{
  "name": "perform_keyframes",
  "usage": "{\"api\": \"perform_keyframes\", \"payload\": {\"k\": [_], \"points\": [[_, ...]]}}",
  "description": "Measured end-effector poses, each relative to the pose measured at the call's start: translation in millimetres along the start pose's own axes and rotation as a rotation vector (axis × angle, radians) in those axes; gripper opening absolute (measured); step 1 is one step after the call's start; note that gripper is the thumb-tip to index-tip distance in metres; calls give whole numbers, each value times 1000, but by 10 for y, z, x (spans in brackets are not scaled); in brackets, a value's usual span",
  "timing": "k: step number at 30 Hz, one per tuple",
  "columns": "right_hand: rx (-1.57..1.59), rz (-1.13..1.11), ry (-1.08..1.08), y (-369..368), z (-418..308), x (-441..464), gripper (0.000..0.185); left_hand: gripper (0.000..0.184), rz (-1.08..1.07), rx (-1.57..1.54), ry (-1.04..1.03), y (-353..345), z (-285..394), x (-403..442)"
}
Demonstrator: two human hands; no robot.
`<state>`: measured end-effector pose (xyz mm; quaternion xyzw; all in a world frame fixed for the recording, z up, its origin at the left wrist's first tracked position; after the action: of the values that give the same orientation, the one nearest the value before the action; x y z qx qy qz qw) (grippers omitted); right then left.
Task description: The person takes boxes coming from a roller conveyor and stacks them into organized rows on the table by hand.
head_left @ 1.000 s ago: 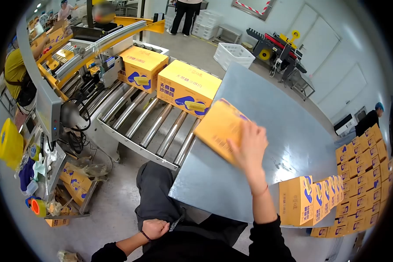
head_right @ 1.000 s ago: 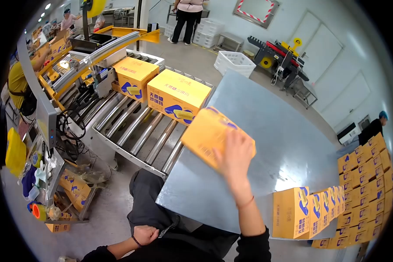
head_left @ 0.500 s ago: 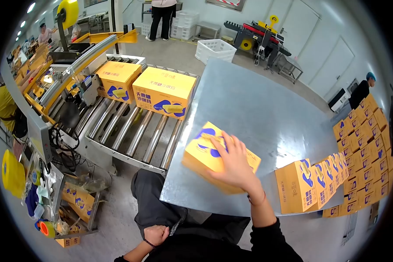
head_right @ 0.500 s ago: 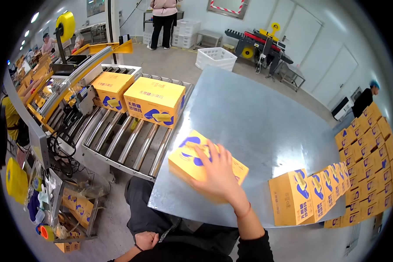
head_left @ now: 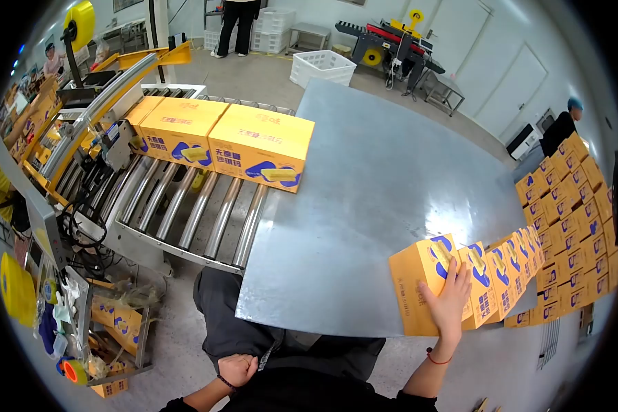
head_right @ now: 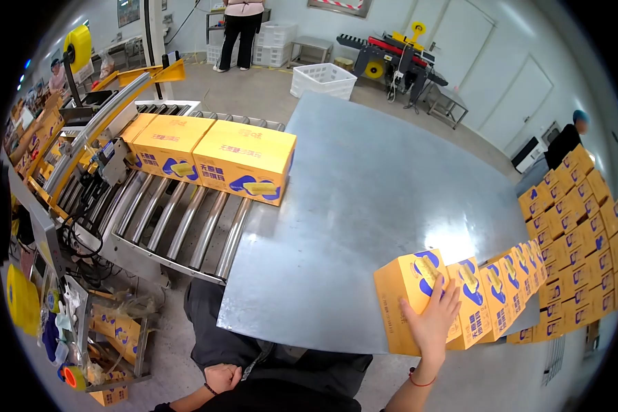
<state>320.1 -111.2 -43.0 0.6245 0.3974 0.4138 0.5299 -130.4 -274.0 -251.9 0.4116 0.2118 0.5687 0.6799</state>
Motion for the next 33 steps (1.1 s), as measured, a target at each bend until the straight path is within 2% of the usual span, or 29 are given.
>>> {"api": "perform_keyframes", "payload": {"k": [3,6,9,11,13,16,18,19,21,22,23,25,27,30,33], "points": [[-53,29,-17,-42,-217,-27,95,32,80,-17,-11,24,40,35],[119,0,290,29,-1038,90,82,33,67,-18,13,44,18,37],[351,4,581,122,-1904,487,72,24,5,0,-6,22,-5,-26],[443,110,707,224,-2431,856,68,25,50,-12,7,43,-3,-28],[465,114,732,214,-2903,1340,69,27,66,6,15,68,35,-24],[337,167,686,-297,-3270,2065,75,29,99,40,30,57,6,-65],[269,0,515,-515,-3295,2279,79,29,93,47,39,64,12,-74],[268,1,523,-511,-3296,2273,79,29,85,47,45,65,-3,-75],[206,56,559,-469,-3248,2188,82,27,110,34,45,75,-44,-80],[149,190,558,-374,-3200,2051,73,26,124,20,42,57,-45,-94],[135,187,558,-406,-3136,1888,73,25,133,5,35,44,-51,-116],[143,311,487,-202,-2980,1380,61,23,103,-2,33,19,-91,-113],[159,369,624,143,-2914,661,57,22,65,2,17,35,-69,-88],[174,203,838,385,-3007,-131,68,27,63,-49,13,-24,-97,-93],[147,2,1056,199,-3252,-594,82,32,43,-15,16,-26,-98,-74]]}}
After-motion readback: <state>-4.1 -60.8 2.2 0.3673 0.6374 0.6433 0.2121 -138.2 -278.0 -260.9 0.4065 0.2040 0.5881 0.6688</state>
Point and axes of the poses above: each hand's wrist, its own x-axis towards the middle knuckle, its own y-axis out of the back of the hand, z = x × y, the point moved 8 cm from there along x, towards the middle knuckle, and after that the axes turned 6 degrees about -z, right-handed, at the moved point
